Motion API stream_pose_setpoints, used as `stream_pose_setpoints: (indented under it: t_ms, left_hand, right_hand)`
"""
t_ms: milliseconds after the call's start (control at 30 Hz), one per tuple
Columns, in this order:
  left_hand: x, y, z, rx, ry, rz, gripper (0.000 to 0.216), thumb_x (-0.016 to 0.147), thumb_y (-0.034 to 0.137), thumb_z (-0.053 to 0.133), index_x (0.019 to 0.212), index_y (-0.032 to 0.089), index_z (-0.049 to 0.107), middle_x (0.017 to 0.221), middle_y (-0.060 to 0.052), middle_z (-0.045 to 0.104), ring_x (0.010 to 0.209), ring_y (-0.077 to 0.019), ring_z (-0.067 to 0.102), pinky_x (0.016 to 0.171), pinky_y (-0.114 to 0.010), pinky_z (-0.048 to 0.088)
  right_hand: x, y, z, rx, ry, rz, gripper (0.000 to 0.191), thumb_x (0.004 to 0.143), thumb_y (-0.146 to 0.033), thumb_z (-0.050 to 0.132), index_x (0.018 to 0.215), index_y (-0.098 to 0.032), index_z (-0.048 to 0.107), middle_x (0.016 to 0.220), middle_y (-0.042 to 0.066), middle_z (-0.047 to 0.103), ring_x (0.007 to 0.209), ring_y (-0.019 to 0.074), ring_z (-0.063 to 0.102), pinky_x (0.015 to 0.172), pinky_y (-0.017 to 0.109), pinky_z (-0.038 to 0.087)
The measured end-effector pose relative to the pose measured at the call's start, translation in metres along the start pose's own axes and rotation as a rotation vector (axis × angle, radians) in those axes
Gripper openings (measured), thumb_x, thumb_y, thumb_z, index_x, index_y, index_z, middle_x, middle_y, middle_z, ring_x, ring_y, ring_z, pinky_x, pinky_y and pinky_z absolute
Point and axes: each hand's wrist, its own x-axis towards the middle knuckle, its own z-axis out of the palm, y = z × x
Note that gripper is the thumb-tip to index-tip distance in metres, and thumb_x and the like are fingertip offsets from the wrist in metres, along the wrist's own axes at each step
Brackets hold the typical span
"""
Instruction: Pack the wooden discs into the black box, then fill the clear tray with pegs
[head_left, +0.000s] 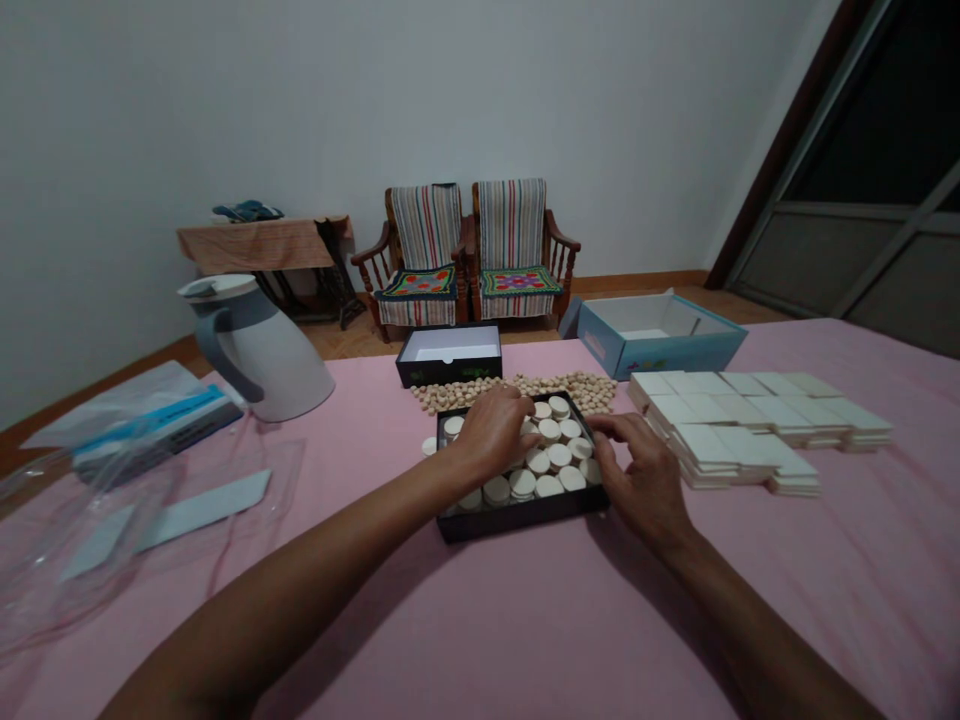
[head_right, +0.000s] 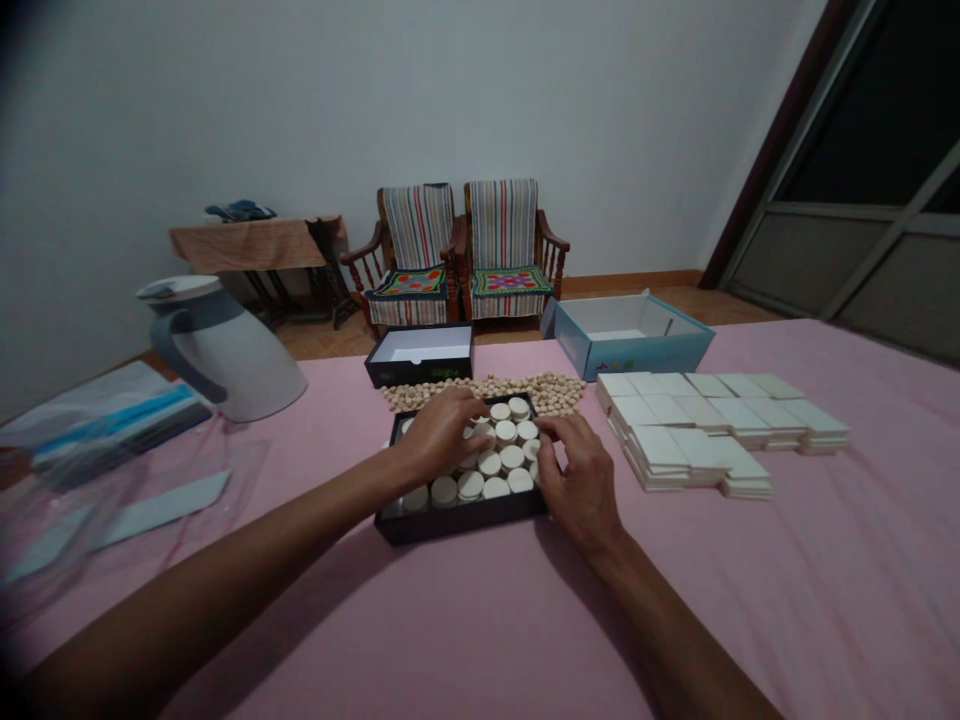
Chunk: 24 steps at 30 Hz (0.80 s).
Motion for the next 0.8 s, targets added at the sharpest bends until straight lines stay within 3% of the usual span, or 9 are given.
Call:
stream_pose_setpoints:
  t_ms: [300,467,633,800]
  left_hand:
    - [-0.008,-0.002,0.007,0.002,0.013,0.021,0.007,0.075,0.021,0.068,0.080,0.017,0.070,0.080,-0.008,0.067,0.086,-0.0234,0.060,0.078,-0.035,0.046]
    - [-0.018,-0.011,-0.011,-0.040,0.091,-0.011,0.013,0.077,0.021,0.067,0.089,0.018,0.068,0.090,-0.008,0.067,0.092,-0.0227,0.060,0.081,-0.034,0.047]
    - [-0.048,-0.044,-0.036,-0.133,0.202,-0.214,0.011,0.084,0.020,0.056,0.091,0.017,0.064,0.092,-0.007,0.066,0.084,-0.0184,0.060,0.075,-0.030,0.047]
    - [-0.084,-0.083,-0.033,-0.178,0.039,-0.313,0.010,0.079,0.019,0.056,0.082,0.018,0.065,0.077,-0.001,0.067,0.068,-0.0144,0.061,0.062,-0.024,0.046]
  right_hand:
    - [-0.001,0.002,0.001,0.023,-0.016,0.006,0.018,0.084,-0.016,0.046,0.093,-0.019,0.062,0.090,0.007,0.064,0.086,0.0203,0.059,0.077,0.036,0.048]
    - [-0.001,0.001,0.000,0.015,-0.010,-0.005,0.019,0.084,-0.017,0.046,0.093,-0.019,0.062,0.089,0.007,0.064,0.084,0.0202,0.059,0.075,0.035,0.048]
    - [-0.002,0.000,0.000,-0.012,-0.003,-0.015,0.018,0.085,-0.018,0.046,0.092,-0.019,0.063,0.087,0.007,0.065,0.082,0.0201,0.059,0.073,0.035,0.048]
    - [-0.003,0.002,0.002,-0.009,-0.021,-0.001,0.018,0.085,-0.019,0.047,0.094,-0.018,0.063,0.089,0.007,0.065,0.082,0.0204,0.059,0.072,0.034,0.049]
